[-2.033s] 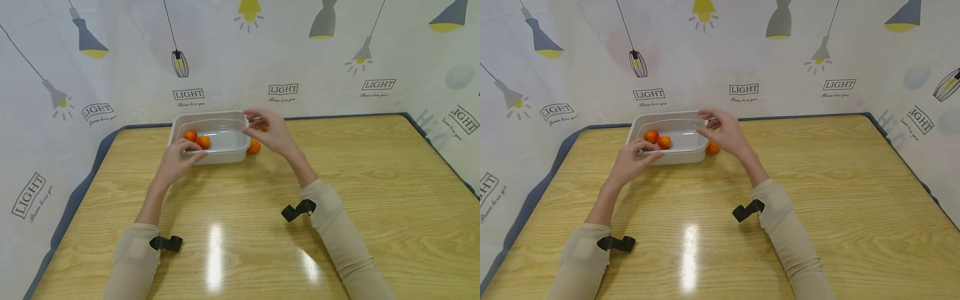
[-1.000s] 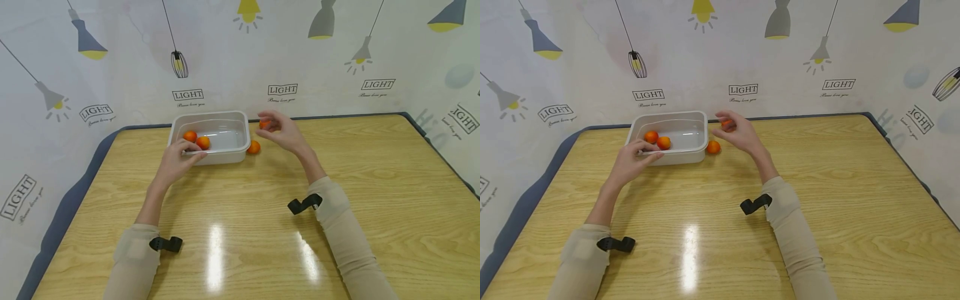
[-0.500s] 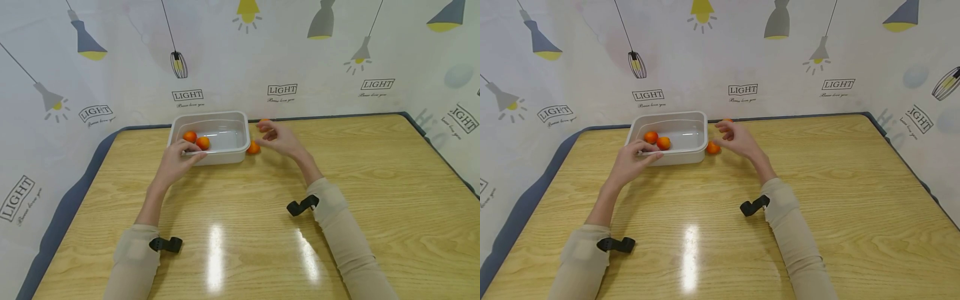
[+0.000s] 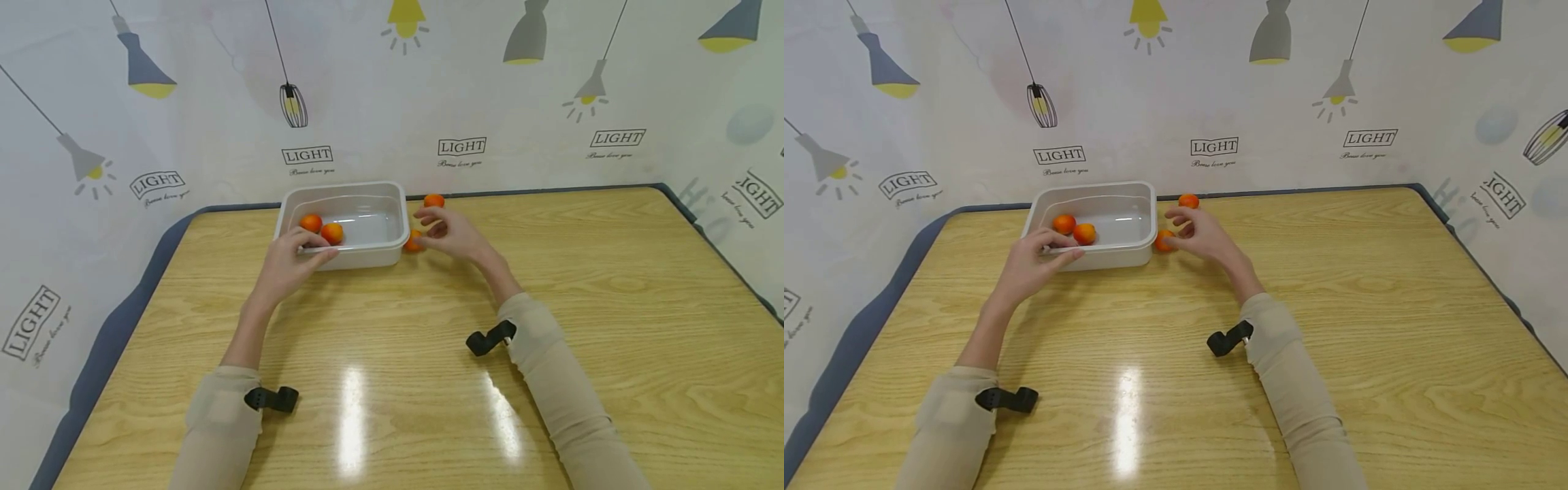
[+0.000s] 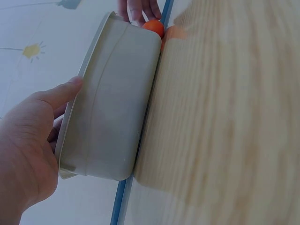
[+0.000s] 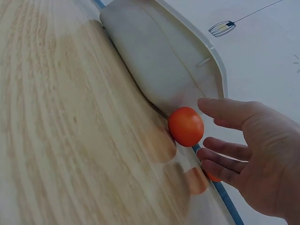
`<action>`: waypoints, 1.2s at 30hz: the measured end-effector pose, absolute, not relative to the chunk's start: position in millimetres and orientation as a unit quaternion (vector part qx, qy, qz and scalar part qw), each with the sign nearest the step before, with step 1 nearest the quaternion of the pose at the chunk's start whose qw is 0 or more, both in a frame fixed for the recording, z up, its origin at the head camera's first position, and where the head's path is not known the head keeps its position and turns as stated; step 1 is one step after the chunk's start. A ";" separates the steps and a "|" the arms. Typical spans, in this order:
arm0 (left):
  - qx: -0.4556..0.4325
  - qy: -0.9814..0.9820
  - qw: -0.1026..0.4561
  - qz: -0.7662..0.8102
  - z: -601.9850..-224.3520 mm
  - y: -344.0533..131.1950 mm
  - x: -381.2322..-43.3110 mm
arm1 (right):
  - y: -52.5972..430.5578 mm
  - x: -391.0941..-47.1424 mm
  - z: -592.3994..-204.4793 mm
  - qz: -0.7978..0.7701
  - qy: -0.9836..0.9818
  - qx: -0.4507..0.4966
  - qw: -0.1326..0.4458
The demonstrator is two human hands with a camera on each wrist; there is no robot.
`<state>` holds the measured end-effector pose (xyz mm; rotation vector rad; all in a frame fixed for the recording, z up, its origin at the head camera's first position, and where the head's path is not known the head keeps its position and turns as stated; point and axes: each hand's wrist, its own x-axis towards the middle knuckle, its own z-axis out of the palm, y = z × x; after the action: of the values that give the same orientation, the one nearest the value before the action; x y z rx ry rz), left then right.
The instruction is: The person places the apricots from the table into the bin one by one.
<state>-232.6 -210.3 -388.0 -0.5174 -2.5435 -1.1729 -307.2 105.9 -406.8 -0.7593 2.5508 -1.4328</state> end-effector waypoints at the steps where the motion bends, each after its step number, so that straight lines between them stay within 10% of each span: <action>1: -0.180 -0.883 0.146 -0.408 -388.0 -210.2 -232.7 | 105.4 -307.3 -407.3 -0.473 0.842 -0.253 0.061; 36: -0.178 -0.880 0.145 -0.415 -387.2 -210.3 -231.7 | 96.8 -306.5 -415.2 -0.427 0.873 -0.227 0.059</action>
<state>-231.7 -210.3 -387.2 -0.5120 -2.5370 -1.1967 -306.5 96.8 -415.2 -0.6877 2.6450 -1.2930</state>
